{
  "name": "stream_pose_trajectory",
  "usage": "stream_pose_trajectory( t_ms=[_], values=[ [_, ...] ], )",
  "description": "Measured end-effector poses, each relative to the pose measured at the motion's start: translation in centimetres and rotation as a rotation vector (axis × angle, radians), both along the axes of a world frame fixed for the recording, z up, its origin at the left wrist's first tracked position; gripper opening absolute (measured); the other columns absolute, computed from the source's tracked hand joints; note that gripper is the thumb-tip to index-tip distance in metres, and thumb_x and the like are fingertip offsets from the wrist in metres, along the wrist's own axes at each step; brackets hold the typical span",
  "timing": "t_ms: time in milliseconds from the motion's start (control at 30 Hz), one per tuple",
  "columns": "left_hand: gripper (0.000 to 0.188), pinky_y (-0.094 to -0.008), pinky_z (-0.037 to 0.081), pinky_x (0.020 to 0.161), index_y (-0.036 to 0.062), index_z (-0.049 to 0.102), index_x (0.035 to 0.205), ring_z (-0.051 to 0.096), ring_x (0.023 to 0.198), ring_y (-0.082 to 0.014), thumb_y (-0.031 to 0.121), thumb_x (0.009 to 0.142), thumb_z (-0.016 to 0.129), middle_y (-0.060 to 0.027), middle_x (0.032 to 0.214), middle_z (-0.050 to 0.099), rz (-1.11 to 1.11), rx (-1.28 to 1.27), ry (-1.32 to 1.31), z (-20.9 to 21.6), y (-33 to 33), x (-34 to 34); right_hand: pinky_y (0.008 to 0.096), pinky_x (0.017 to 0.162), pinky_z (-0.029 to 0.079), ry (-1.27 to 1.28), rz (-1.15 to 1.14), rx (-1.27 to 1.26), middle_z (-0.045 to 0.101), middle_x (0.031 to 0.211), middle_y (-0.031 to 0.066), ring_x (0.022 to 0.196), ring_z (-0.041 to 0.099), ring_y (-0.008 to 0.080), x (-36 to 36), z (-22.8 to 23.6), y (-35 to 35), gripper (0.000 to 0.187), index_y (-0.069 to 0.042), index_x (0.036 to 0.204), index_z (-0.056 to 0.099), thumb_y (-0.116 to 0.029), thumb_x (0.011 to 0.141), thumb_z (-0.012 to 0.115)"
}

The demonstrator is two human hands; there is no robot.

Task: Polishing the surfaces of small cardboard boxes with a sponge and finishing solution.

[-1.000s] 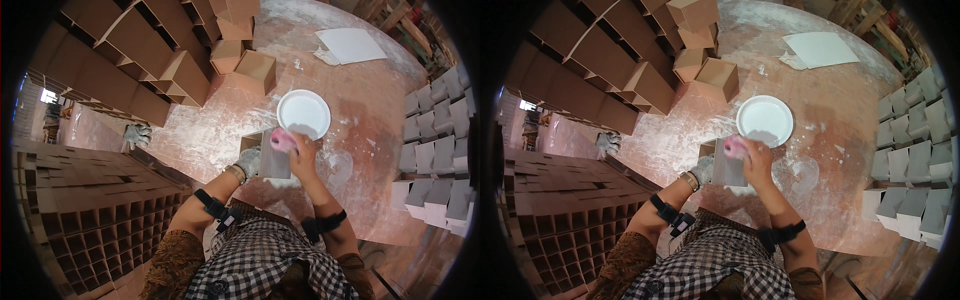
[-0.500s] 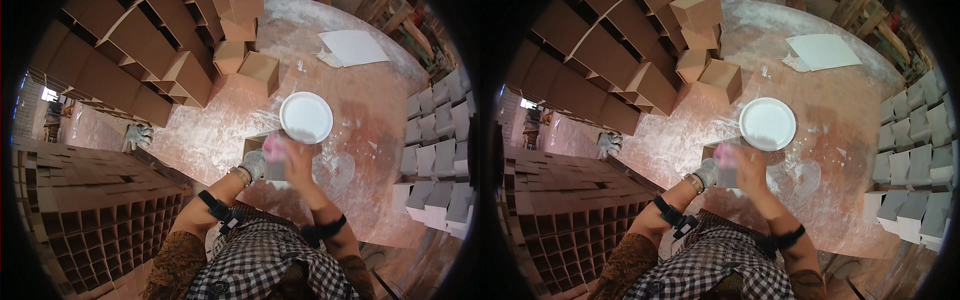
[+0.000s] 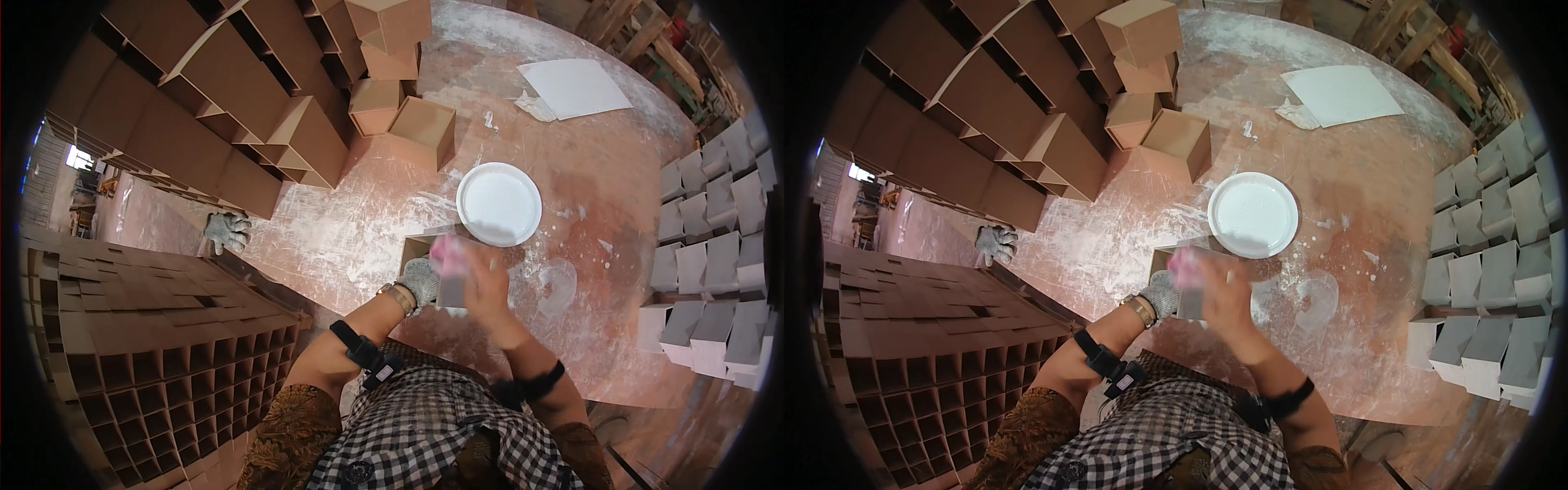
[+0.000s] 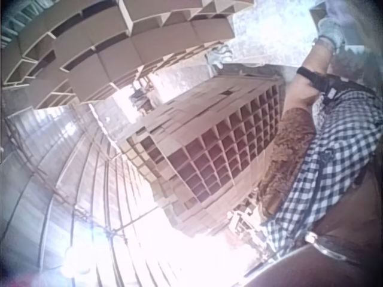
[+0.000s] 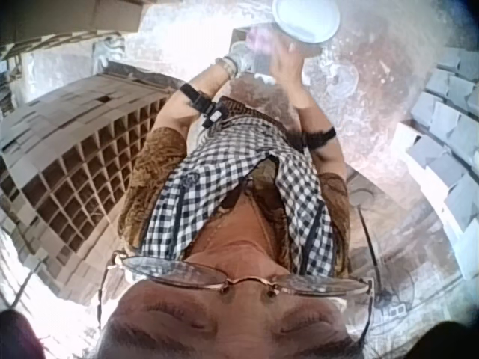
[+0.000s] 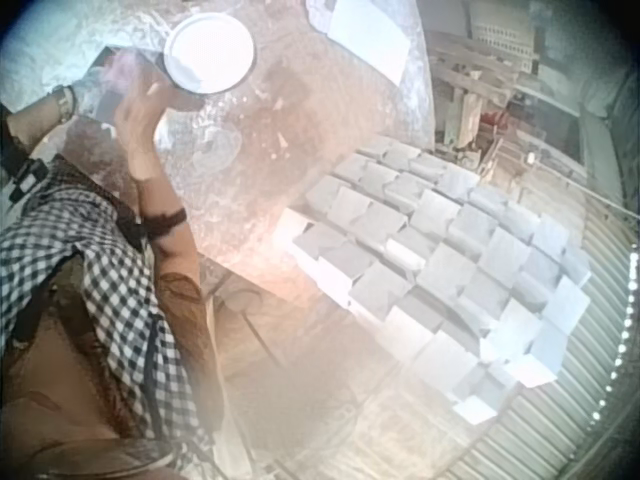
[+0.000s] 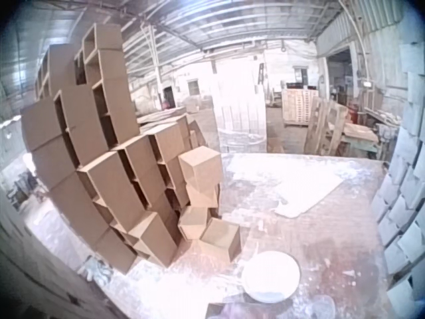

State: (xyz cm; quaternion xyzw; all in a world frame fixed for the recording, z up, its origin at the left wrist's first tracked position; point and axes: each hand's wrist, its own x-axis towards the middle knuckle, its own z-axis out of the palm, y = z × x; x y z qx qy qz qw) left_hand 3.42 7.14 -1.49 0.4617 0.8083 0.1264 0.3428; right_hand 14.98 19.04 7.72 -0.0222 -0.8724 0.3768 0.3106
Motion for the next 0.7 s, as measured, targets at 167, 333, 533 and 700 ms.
stream_pose_trajectory(
  t_ms=[167, 333, 533, 700],
  values=[
    [0.036, -0.0394, 0.048, 0.079, 0.0071, 0.063, 0.098, 0.061, 0.093, -0.0303, 0.036, 0.077, 0.059, -0.0171, 0.1, 0.063, 0.032, 0.23, -0.074, 0.6, -0.6, -0.2, 0.0435, 0.08, 0.045, 0.073, 0.195, -0.007, 0.062, 0.097, 0.0158, 0.088, 0.058, 0.0348, 4.3, -0.5, -1.6, 0.044, -0.006, 0.112, 0.06, 0.003, 0.07, 0.045],
    [0.046, -0.04, 0.046, 0.083, 0.0088, 0.055, 0.116, 0.059, 0.098, -0.0295, 0.037, 0.079, 0.057, -0.017, 0.112, 0.059, -0.027, 0.115, 0.072, 4.3, -0.1, 0.2, 0.0393, 0.078, 0.045, 0.002, -0.122, -0.136, 0.063, 0.099, 0.0142, 0.088, 0.059, 0.0308, -3.6, 0.4, 1.2, 0.048, -0.012, 0.113, 0.061, 0.005, 0.07, 0.048],
    [0.051, -0.0407, 0.043, 0.089, 0.0068, 0.051, 0.121, 0.055, 0.108, -0.0303, 0.038, 0.081, 0.055, -0.0165, 0.121, 0.054, -0.043, 0.001, 0.011, 5.6, 0.1, -0.2, 0.0367, 0.074, 0.046, 0.075, 0.158, 0.057, 0.063, 0.097, 0.0128, 0.087, 0.061, 0.0279, 1.6, 0.3, -1.4, 0.035, -0.006, 0.111, 0.06, -0.006, 0.075, 0.059],
    [0.053, -0.041, 0.044, 0.089, 0.006, 0.05, 0.123, 0.054, 0.109, -0.0306, 0.039, 0.082, 0.055, -0.0158, 0.125, 0.052, -0.085, 0.002, 0.09, 3.6, -0.8, -0.5, 0.0375, 0.075, 0.047, 0.014, 0.307, -0.005, 0.064, 0.094, 0.0103, 0.089, 0.062, 0.0281, 8.7, -2.5, -3.6, 0.038, -0.004, 0.111, 0.059, -0.006, 0.074, 0.061]
  ],
)
